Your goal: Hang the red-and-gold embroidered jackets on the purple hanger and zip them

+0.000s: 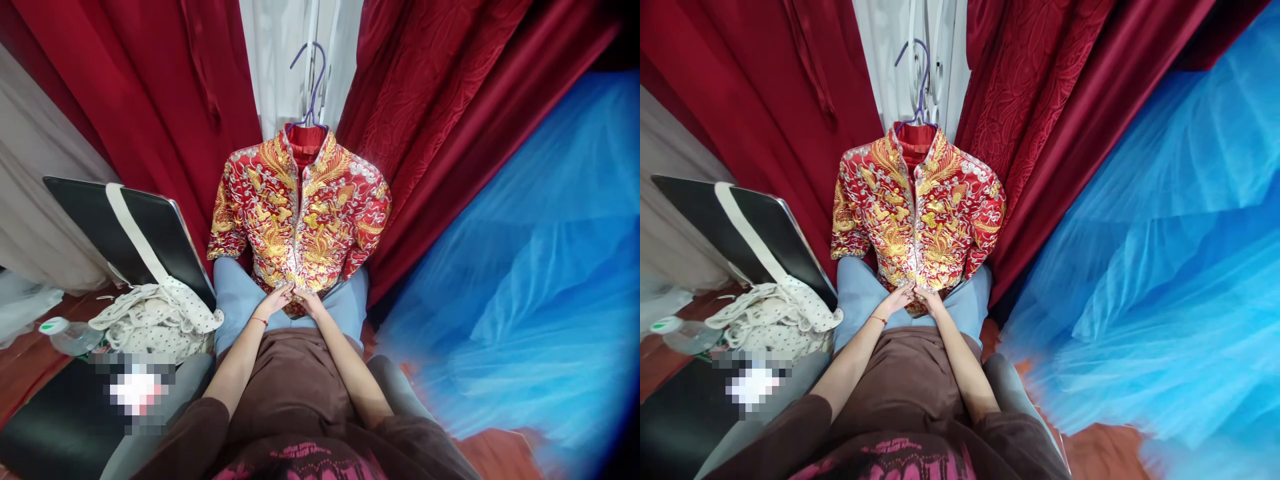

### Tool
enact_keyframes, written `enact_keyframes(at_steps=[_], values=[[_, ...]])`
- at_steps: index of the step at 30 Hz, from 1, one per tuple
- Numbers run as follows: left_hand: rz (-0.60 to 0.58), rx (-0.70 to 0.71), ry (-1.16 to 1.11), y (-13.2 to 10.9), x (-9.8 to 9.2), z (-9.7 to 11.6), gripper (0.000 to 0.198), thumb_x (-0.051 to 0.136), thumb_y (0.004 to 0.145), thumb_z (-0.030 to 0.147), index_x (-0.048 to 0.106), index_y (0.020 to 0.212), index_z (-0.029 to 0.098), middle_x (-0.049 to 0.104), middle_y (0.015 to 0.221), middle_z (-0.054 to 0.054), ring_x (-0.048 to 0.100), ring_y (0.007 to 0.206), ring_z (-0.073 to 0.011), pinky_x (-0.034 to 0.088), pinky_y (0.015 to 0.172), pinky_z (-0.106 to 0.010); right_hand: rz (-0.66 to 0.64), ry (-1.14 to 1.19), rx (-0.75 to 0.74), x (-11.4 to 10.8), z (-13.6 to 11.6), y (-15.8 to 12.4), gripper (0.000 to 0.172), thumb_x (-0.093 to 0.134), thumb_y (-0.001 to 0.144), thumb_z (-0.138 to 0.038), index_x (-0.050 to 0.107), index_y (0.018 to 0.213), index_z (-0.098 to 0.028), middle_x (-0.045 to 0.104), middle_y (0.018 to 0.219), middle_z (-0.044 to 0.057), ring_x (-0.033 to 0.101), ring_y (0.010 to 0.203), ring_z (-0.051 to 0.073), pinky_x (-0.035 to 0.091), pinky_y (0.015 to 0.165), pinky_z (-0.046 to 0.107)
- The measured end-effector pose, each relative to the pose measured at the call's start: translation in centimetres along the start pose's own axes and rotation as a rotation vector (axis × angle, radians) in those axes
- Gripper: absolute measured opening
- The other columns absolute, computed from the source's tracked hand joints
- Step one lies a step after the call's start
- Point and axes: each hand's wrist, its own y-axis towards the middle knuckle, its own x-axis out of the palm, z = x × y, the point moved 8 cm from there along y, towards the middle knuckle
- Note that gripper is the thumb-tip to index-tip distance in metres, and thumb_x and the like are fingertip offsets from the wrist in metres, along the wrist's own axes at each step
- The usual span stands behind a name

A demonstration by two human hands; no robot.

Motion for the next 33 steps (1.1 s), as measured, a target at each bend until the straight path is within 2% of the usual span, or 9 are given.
enact_keyframes(at_steps=[10,21,26,29,33], values=[[0.0,0.002,0.016,0.07,-0.5,0.02,0.014,0.079,0.078,0.016,0.067,0.08,0.012,0.053,0.068,0.003,0.043,0.06,-0.0057,0.036,0.06,-0.021,0.029,0.013,-0.002,-0.21,-0.21,0.03,0.058,0.092,0.048,-0.022,0.071,0.102,-0.022,0.078,0.093,0.002,0.071,0.087,0.02,0.055,0.08,0.032],[0.045,0.061,0.056,-0.06,-0.29,-0.37,0.024,0.087,0.068,0.015,0.065,0.075,0.013,0.058,0.066,0.003,0.045,0.058,-0.005,0.036,0.058,-0.022,0.06,0.051,-0.074,-0.24,-0.59,0.05,0.04,0.09,0.051,-0.026,0.073,0.086,-0.02,0.078,0.091,0.004,0.072,0.092,0.022,0.054,0.087,0.035],[0.038,0.08,0.056,-0.21,-0.02,-0.19,0.027,0.088,0.065,0.012,0.062,0.074,0.012,0.056,0.064,0.004,0.041,0.054,-0.0031,0.034,0.055,-0.021,0.068,0.049,-0.097,-0.02,-0.86,0.11,0.04,0.09,0.05,-0.029,0.073,0.086,-0.02,0.078,0.096,0.002,0.071,0.092,0.019,0.052,0.091,0.032],[0.046,0.089,0.055,-0.26,-0.18,0.12,0.024,0.086,0.066,0.011,0.063,0.074,0.012,0.056,0.064,0.004,0.041,0.054,-0.0032,0.032,0.054,-0.021,0.066,0.011,-0.069,0.0,-0.81,0.13,0.041,0.091,0.049,-0.03,0.073,0.085,-0.019,0.078,0.09,0.002,0.07,0.084,0.018,0.052,0.086,0.031],[0.065,0.102,0.053,-0.08,-0.67,0.4,0.022,0.085,0.067,0.012,0.064,0.071,0.011,0.055,0.06,0.004,0.039,0.052,-0.0029,0.031,0.053,-0.021,0.07,-0.044,0.017,-0.43,-0.08,0.31,0.04,0.092,0.049,-0.033,0.072,0.079,-0.016,0.074,0.073,0.002,0.064,0.067,0.016,0.052,0.071,0.029]])
